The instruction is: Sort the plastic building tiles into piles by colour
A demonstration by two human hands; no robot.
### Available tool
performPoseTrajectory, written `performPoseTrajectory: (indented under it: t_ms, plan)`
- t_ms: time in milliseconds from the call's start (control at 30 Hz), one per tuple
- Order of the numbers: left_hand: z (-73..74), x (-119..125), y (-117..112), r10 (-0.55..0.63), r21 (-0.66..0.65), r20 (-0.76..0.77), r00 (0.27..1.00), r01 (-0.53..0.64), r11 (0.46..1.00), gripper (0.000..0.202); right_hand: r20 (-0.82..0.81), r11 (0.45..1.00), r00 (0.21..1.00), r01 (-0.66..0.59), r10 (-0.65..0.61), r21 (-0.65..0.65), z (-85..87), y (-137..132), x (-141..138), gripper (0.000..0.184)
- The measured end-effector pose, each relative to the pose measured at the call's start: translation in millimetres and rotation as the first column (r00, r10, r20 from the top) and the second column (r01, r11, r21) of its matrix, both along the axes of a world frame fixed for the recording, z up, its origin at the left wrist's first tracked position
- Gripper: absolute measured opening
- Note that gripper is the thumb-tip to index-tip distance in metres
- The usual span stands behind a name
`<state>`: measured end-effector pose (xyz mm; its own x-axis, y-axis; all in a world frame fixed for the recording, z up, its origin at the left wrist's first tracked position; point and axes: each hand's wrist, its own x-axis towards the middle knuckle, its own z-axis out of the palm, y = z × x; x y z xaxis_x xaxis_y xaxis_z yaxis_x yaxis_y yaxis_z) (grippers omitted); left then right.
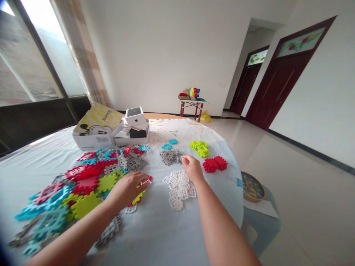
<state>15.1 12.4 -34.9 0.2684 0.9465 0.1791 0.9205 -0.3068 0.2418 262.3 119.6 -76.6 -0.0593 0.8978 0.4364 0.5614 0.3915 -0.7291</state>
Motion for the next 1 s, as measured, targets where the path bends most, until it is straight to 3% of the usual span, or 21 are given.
performPoseTrajectory:
  t_ms: [200, 500, 667, 800, 900, 1000]
  plan:
    - [-9.3, 0, -1, 0.094, 0.02, -0.137, 0.986, -0.092, 0.996, 0.021, 0.009, 1.0, 1.0, -0.009, 0.009, 0.001, -2.0, 0, 1, 0.029]
    - [-6.2, -2, -3, 0.129, 0.007, -0.115, 0.985, -0.129, 0.992, 0.023, 0.023, 1.0, 1.0, -0.009, 0.01, -0.018, -2.0, -2, 0, 0.028]
    - [-2.0, -14, -5, 0.112, 0.006, -0.005, 0.994, -0.112, 0.994, 0.026, 0.012, 1.0, 1.0, -0.02, 0.02, -0.014, -1.4, -1, 1, 0.028]
    - [3.8, -23, -4, 0.158, 0.029, 0.178, 0.971, -0.166, 0.986, 0.03, -0.009, 1.0, 1.0, -0.025, 0.025, -0.008, -2.8, 1, 2, 0.028]
    - [6.7, -21, -3, 0.182, -0.045, 0.339, 0.923, -0.178, 0.983, 0.034, -0.025, 1.0, 1.0, -0.019, 0.019, -0.006, -3.2, 3, 3, 0.027]
    - [6.1, -6, -1, 0.152, -0.171, 0.437, 0.887, -0.084, 0.982, 0.037, -0.03, 1.0, 1.0, -0.008, 0.008, -0.003, -2.9, 4, 4, 0.027]
